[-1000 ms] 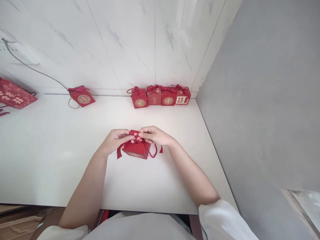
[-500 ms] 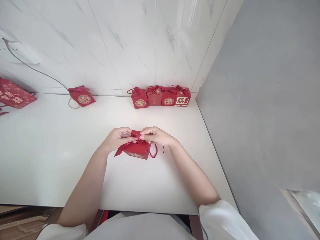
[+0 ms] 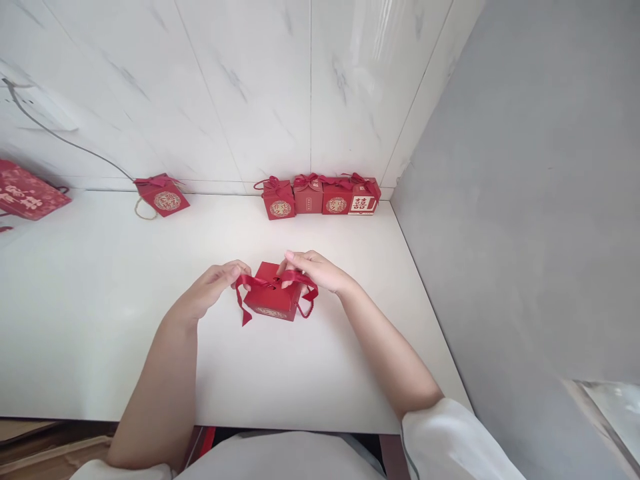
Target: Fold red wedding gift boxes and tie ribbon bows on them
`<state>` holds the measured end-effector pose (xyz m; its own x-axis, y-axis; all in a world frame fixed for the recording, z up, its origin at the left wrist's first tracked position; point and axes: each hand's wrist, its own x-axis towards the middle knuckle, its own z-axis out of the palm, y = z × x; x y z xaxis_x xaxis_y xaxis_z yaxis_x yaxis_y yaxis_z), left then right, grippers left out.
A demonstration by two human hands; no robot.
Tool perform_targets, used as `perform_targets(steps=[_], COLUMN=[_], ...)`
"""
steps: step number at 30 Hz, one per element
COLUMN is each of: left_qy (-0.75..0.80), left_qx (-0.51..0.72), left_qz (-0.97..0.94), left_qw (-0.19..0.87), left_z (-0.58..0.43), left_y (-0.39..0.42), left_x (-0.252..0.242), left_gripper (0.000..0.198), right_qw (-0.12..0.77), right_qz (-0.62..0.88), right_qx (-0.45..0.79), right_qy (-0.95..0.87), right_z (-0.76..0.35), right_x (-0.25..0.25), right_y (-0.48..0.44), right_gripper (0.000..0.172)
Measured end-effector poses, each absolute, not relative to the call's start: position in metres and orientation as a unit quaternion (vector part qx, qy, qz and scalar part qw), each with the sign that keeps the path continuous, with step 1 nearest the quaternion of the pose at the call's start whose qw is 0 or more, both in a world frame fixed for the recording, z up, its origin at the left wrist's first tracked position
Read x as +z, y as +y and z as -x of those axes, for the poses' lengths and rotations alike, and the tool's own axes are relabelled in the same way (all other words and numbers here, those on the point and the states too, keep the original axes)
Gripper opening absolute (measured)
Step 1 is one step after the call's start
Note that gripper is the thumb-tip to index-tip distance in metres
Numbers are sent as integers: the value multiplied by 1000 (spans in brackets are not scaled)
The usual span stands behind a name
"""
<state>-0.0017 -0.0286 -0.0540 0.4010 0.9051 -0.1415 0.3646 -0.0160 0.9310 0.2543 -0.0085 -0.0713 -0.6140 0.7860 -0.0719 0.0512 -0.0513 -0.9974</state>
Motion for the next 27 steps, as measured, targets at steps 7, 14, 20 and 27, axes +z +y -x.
perform_targets(steps=[7,14,20,27], left_qy=[499,493,424,370], left_qx=[206,205,137,221], left_qz=[-644,-642,-646,-644], left_qw=[542,549,620,632], left_z=[-4,-5,-1,7], left_y=[-32,-33,-30,-24], left_x=[-51,-49,-52,-59], left_gripper=[40,38,28,34], right_qw=[248,153,131,173], right_qz=[372,406,366,304], right_qx=[585,568,624,722], right_qy=[-677,-699,-678,-596], right_z=[-265,-273,-281,-283], right_x=[-61,-50,-47,-46], right_y=[-10,-16,-15,-16], right_gripper=[48,40,32,32])
